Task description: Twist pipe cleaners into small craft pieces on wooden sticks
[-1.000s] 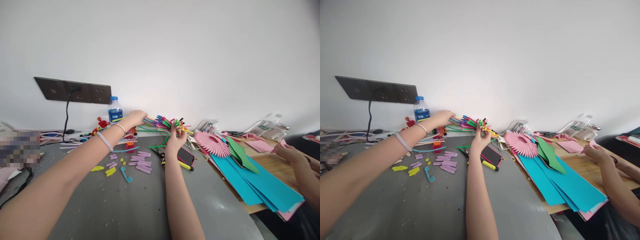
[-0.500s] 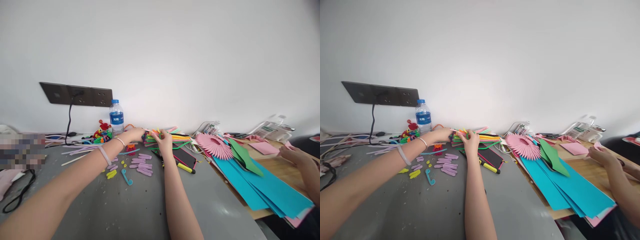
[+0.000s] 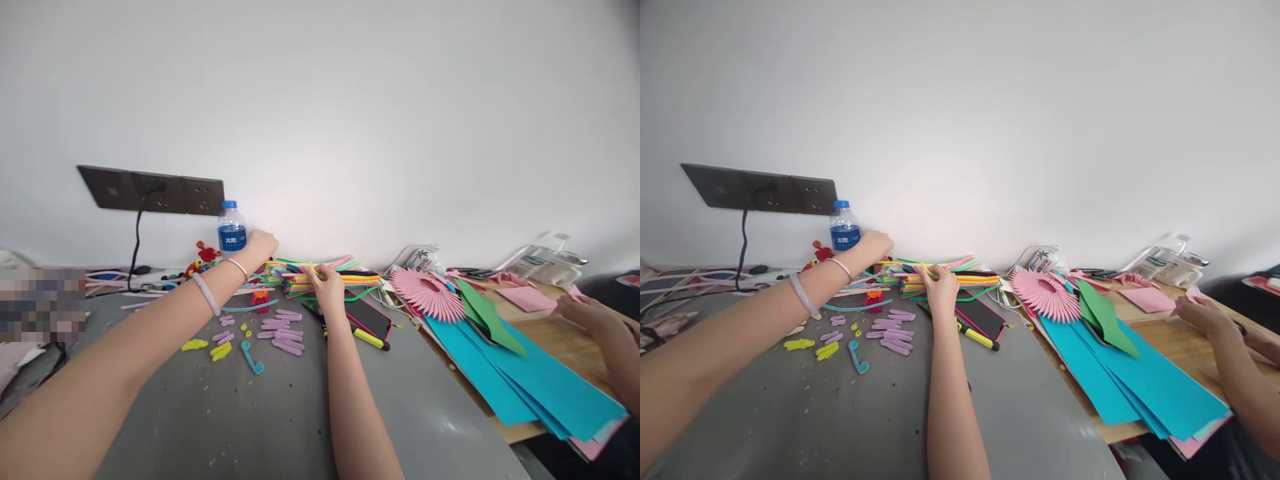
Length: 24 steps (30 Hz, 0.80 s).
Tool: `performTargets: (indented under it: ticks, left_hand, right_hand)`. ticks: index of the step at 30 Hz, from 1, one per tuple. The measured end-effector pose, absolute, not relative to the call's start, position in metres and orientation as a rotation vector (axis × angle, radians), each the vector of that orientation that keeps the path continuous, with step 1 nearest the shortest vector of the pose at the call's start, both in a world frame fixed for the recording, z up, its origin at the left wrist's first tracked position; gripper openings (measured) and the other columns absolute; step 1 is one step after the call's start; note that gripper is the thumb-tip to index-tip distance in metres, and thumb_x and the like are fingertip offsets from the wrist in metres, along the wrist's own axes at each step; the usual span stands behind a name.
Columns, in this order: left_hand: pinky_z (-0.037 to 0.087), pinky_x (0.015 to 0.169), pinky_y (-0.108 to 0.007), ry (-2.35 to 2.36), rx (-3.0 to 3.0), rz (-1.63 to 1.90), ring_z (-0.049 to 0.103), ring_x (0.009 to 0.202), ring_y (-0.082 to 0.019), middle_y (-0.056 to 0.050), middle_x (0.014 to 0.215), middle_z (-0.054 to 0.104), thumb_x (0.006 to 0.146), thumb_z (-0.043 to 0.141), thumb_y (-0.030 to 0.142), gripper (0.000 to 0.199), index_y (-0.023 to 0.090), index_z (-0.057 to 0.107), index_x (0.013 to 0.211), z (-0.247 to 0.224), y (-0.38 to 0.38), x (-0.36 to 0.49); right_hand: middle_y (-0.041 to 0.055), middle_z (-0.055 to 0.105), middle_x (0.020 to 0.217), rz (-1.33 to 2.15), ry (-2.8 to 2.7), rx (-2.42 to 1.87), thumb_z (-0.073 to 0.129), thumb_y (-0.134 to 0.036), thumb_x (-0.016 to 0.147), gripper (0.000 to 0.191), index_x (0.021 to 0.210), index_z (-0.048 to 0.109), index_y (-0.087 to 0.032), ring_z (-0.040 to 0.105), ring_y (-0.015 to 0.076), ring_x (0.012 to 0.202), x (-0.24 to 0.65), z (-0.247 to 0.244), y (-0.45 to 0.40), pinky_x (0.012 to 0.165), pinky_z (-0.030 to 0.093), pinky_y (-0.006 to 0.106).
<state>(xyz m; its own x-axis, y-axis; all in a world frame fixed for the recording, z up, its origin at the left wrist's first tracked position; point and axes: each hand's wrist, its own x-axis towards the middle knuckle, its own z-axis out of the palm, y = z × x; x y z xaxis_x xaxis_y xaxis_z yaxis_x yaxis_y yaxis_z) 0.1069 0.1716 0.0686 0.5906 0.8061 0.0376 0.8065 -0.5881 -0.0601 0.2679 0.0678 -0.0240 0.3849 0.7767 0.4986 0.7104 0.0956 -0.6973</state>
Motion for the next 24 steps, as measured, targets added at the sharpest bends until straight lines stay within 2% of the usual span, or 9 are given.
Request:
performTargets:
  ticks: [4, 8, 11, 14, 18, 21, 24]
  left_hand:
    - [0.051, 0.082, -0.045, -1.421, -2.63, -0.076, 0.07, 0.1, -0.038, -0.027, 0.095, 0.074, 0.082, 0.064, 0.016, 0.021, 0.008, 0.075, 0.098, 0.073, 0.168, 0.106]
    - [0.051, 0.082, -0.042, -1.436, -2.549, -0.186, 0.068, 0.103, -0.036, -0.026, 0.101, 0.073, 0.084, 0.053, 0.006, 0.025, 0.005, 0.075, 0.097, 0.108, 0.172, 0.096]
    - [0.051, 0.082, -0.037, -1.425, -2.543, -0.378, 0.069, 0.099, -0.029, -0.017, 0.105, 0.073, 0.09, 0.053, 0.016, 0.025, 0.012, 0.074, 0.102, 0.135, 0.171, 0.084]
    - [0.052, 0.082, -0.031, -1.398, -2.697, -0.894, 0.069, 0.086, -0.02, -0.008, 0.092, 0.076, 0.085, 0.063, 0.02, 0.016, 0.015, 0.076, 0.094, 0.15, 0.161, 0.07]
    - [0.055, 0.072, -0.031, -1.485, -2.827, -1.421, 0.068, 0.071, -0.017, -0.007, 0.081, 0.074, 0.081, 0.069, 0.023, 0.015, 0.011, 0.074, 0.089, 0.146, 0.133, 0.05]
    - [0.056, 0.064, -0.029, -1.648, -2.954, -1.671, 0.067, 0.062, -0.015, -0.005, 0.073, 0.073, 0.077, 0.074, 0.029, 0.02, 0.011, 0.072, 0.087, 0.129, 0.11, 0.036]
    - [0.057, 0.063, -0.03, -1.837, -3.046, -1.842, 0.066, 0.059, -0.015, -0.004, 0.066, 0.072, 0.07, 0.081, 0.039, 0.031, 0.013, 0.071, 0.084, 0.106, 0.092, 0.022]
  right_hand:
    - [0.0031, 0.062, 0.069, 0.099, -1.331, -1.629, 0.051, -0.068, 0.086, 0.054, 0.068, 0.066, -0.02, 0.051, 0.0181, 0.068, 0.269, -0.024, 0.069, 0.065, 0.035, 0.027]
    - [0.0046, 0.066, 0.076, 0.148, -1.337, -1.587, 0.051, -0.065, 0.087, 0.051, 0.07, 0.067, -0.02, 0.055, 0.019, 0.072, 0.267, -0.022, 0.069, 0.069, 0.039, 0.028]
    - [0.006, 0.068, 0.085, 0.267, -1.362, -1.503, 0.055, -0.062, 0.086, 0.046, 0.074, 0.07, -0.02, 0.059, 0.0202, 0.078, 0.263, -0.022, 0.069, 0.074, 0.043, 0.03]
    - [0.0071, 0.068, 0.091, 0.394, -1.403, -1.423, 0.059, -0.059, 0.084, 0.041, 0.08, 0.073, -0.021, 0.062, 0.0213, 0.085, 0.255, -0.023, 0.069, 0.08, 0.047, 0.031]
    - [0.0092, 0.069, 0.103, 0.426, -1.39, -1.383, 0.062, -0.056, 0.084, 0.04, 0.097, 0.073, -0.02, 0.063, 0.0231, 0.094, 0.249, -0.02, 0.065, 0.083, 0.048, 0.032]
    - [0.0101, 0.069, 0.106, 0.352, -1.288, -1.388, 0.064, -0.056, 0.082, 0.043, 0.1, 0.073, -0.018, 0.061, 0.02, 0.079, 0.249, -0.013, 0.061, 0.077, 0.048, 0.033]
    - [0.0089, 0.07, 0.099, 0.374, -1.23, -1.322, 0.062, -0.055, 0.082, 0.041, 0.093, 0.073, -0.017, 0.055, 0.0173, 0.07, 0.248, -0.006, 0.059, 0.074, 0.047, 0.033]
